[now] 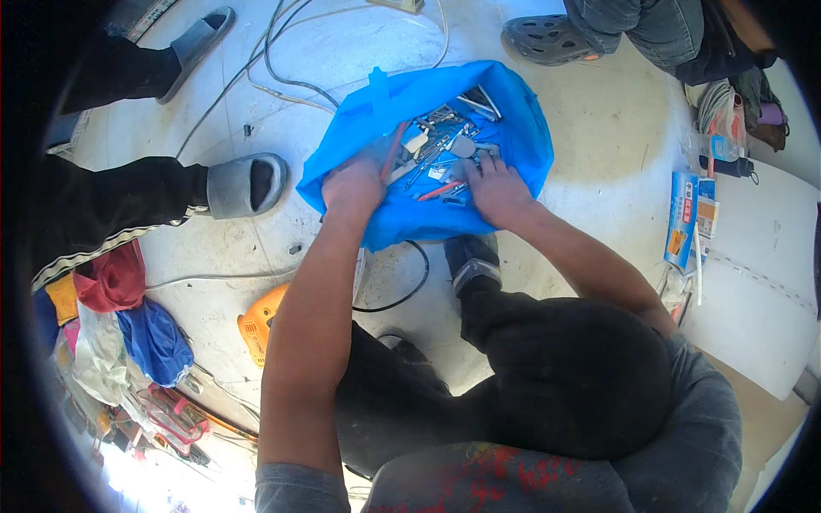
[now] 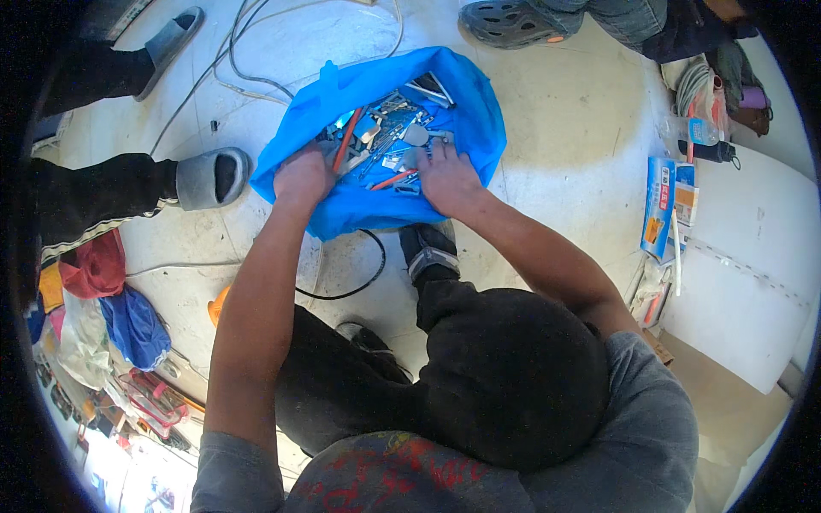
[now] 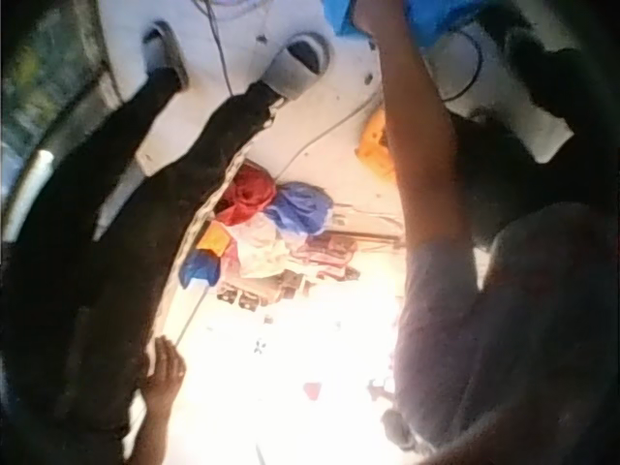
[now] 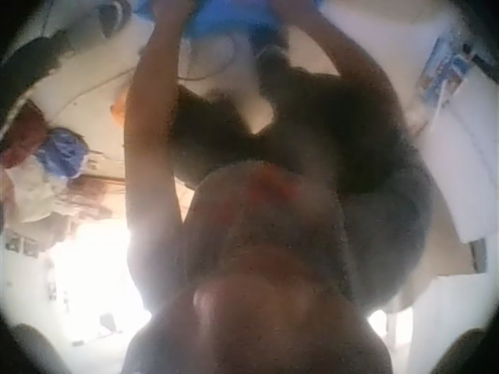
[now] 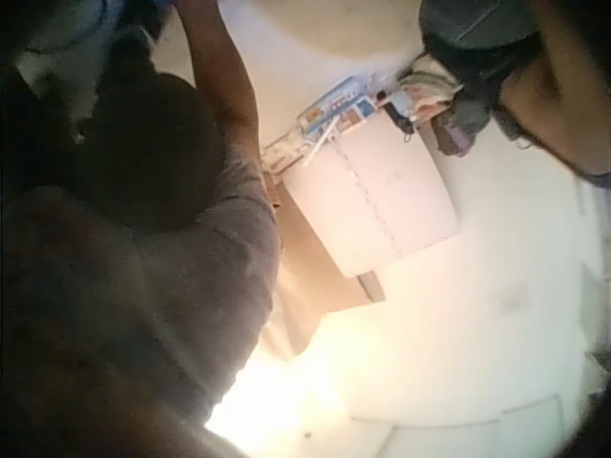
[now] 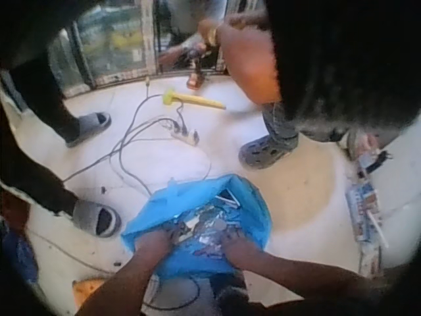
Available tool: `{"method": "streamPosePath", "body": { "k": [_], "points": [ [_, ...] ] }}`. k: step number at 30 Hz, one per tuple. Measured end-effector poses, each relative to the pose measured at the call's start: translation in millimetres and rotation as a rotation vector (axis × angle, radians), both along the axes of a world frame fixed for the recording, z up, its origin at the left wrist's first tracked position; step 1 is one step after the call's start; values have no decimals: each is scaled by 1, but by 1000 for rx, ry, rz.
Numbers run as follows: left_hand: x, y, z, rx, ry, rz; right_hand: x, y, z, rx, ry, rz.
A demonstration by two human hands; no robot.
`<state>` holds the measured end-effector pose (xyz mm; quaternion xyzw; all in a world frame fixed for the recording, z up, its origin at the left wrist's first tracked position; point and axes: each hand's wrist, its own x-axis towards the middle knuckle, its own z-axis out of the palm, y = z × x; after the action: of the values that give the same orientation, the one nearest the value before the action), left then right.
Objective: Organizing and sorting various construction tools and components into bags on a workshop floor.
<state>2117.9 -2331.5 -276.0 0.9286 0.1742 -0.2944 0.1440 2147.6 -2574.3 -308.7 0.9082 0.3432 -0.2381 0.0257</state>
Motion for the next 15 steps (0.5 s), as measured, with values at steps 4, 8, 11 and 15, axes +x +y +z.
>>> {"method": "streamPosePath", "body": {
  "k": [4, 8, 11, 15],
  "points": [
    [2, 9, 3, -40, -110, 37, -38, -13, -9, -76, -86, 121],
    [5, 6, 1, -49, -126, 137, -56, 0, 19, -135, 114, 293],
    [7, -2, -5, -12, -204, 72, -43, 1, 28, -110, 277, 207],
    [-4, -8, -13, -117, -173, -171, -24, -8, 21, -155, 268, 93]
  ]
}}
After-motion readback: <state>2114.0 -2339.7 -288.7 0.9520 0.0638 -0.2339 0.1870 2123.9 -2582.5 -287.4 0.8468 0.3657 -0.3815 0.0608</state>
